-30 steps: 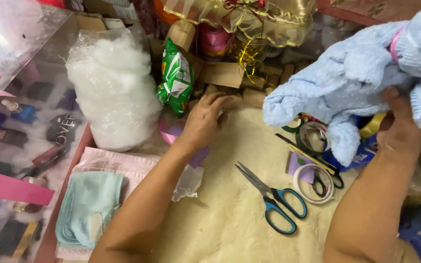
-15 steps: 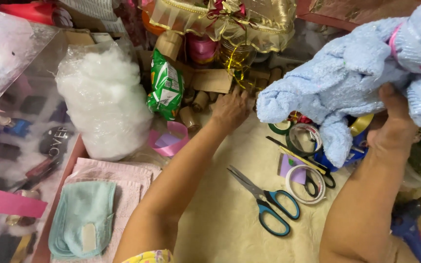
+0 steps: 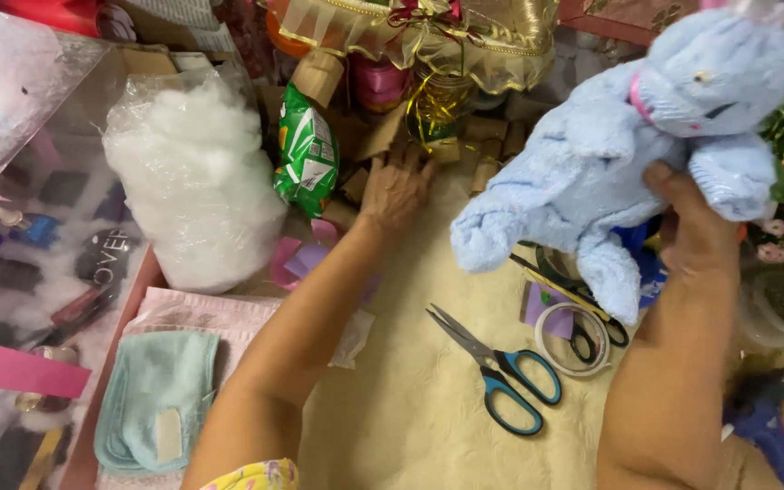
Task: Adjusting and trimming a ribbon on a blue towel bunny as part of a handicraft project.
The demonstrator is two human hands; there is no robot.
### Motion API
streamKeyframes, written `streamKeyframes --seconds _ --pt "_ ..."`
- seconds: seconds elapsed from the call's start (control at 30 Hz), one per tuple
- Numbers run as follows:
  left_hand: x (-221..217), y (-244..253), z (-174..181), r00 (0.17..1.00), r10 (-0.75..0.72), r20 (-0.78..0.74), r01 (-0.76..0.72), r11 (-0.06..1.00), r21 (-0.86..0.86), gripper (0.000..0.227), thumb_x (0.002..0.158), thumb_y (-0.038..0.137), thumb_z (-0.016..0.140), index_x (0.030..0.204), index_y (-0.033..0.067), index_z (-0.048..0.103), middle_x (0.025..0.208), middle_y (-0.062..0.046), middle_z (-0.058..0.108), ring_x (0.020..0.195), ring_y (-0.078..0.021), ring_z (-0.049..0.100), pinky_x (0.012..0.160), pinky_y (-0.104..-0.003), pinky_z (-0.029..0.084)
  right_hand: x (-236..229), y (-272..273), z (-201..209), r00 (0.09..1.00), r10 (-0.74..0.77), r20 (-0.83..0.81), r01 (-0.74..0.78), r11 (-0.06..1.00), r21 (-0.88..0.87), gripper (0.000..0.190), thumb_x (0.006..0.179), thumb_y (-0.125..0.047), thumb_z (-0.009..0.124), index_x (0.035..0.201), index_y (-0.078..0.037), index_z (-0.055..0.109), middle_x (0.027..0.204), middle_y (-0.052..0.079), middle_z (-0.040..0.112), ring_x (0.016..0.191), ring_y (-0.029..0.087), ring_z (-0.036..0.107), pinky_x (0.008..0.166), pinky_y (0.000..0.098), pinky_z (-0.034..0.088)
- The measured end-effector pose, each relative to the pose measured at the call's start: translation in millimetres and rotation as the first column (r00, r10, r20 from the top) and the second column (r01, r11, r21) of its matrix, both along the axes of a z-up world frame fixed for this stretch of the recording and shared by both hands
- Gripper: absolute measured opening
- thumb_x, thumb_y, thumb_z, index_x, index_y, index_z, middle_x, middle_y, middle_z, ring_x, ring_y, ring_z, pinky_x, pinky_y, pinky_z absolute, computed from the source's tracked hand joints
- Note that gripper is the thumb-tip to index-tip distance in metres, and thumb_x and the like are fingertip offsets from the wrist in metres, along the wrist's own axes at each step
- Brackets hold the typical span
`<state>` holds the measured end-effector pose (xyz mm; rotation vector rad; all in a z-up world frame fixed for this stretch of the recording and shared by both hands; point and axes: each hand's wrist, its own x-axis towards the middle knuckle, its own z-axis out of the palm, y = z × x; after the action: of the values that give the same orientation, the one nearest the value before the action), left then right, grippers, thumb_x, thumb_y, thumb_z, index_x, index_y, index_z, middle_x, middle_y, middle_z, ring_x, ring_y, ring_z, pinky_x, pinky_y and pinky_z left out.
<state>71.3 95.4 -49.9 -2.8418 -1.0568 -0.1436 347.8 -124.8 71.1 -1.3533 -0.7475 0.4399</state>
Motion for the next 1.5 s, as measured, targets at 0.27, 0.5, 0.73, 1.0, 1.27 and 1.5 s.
streamKeyframes --seconds 0.27,0.5,0.73,1.0,1.27,1.5 --pt "-38.1 59.7 -41.9 0.957 0.165 0.241 -0.250 0.887 0.387 0.014 0.095 0.027 0.060 0.103 0.0237 0.070 0.107 -0.011 0.060 0.107 -0.0310 0.055 0.082 -0.045 0.046 -92.7 35.1 -4.2 0.944 0.291 0.157 -0.273 0.954 -0.125 0.076 0.088 -0.027 0.080 0.152 -0.010 0.044 0.150 0.008 0.052 0.137 0.018 0.048 0.116 0.0373 0.042" --pt "-37.4 49.3 -26.7 0.912 0.190 0.364 -0.285 0.931 0.228 0.026 0.089 0.029 0.070 0.110 0.0174 0.063 0.112 -0.013 0.056 0.110 -0.0313 0.059 0.081 -0.036 0.056 -104.9 95.1 -46.7 0.902 0.309 0.302 -0.263 0.947 -0.183 0.090 0.081 -0.038 0.084 0.155 -0.018 0.037 0.154 0.004 0.047 0.141 0.017 0.045 0.117 0.0373 0.042" --pt "-54.5 18.4 17.2 0.912 0.120 0.393 -0.091 0.992 -0.093 0.068 0.085 0.028 0.079 0.143 0.0087 0.049 0.111 -0.022 0.062 0.106 -0.0417 0.069 0.091 -0.047 0.059 -67.1 131.8 -87.2 0.823 0.326 0.465 -0.231 0.940 -0.251 0.108 0.073 -0.052 0.089 0.159 -0.028 0.028 0.160 -0.001 0.041 0.146 0.016 0.042 0.117 0.0373 0.043" --pt "-77.8 -55.8 70.7 0.889 0.176 0.423 -0.026 0.941 -0.336 0.061 0.091 0.020 0.071 0.147 0.0034 0.052 0.139 -0.026 0.047 0.121 -0.0472 0.060 0.101 -0.052 0.054 -59.7 130.1 -99.1 0.720 0.347 0.601 -0.191 0.932 -0.309 0.127 0.064 -0.066 0.094 0.163 -0.038 0.019 0.165 -0.006 0.036 0.150 0.014 0.039 0.118 0.0373 0.043" --pt "-74.3 -82.3 37.2 0.935 0.226 0.273 -0.123 0.930 -0.345 0.078 0.081 0.023 0.081 0.149 0.0076 0.045 0.133 -0.022 0.052 0.114 -0.0443 0.061 0.088 -0.053 0.059 -98.3 95.1 -46.6 0.671 0.469 0.574 -0.235 0.869 -0.436 0.099 0.098 -0.066 0.067 0.160 0.001 0.030 0.158 0.029 0.041 0.148 0.046 0.036 0.121 0.0566 0.030" --pt "-81.3 -89.0 27.1 0.911 0.113 0.397 -0.018 0.972 -0.236 0.063 0.084 0.005 0.062 0.145 0.0074 0.049 0.126 -0.024 0.051 0.108 -0.0460 0.054 0.088 -0.055 0.051 -117.0 82.9 -16.4 0.769 0.531 0.358 -0.383 0.829 -0.408 0.074 0.094 -0.042 0.071 0.150 -0.014 0.032 0.150 0.015 0.051 0.140 0.032 0.048 0.110 0.0467 0.039"
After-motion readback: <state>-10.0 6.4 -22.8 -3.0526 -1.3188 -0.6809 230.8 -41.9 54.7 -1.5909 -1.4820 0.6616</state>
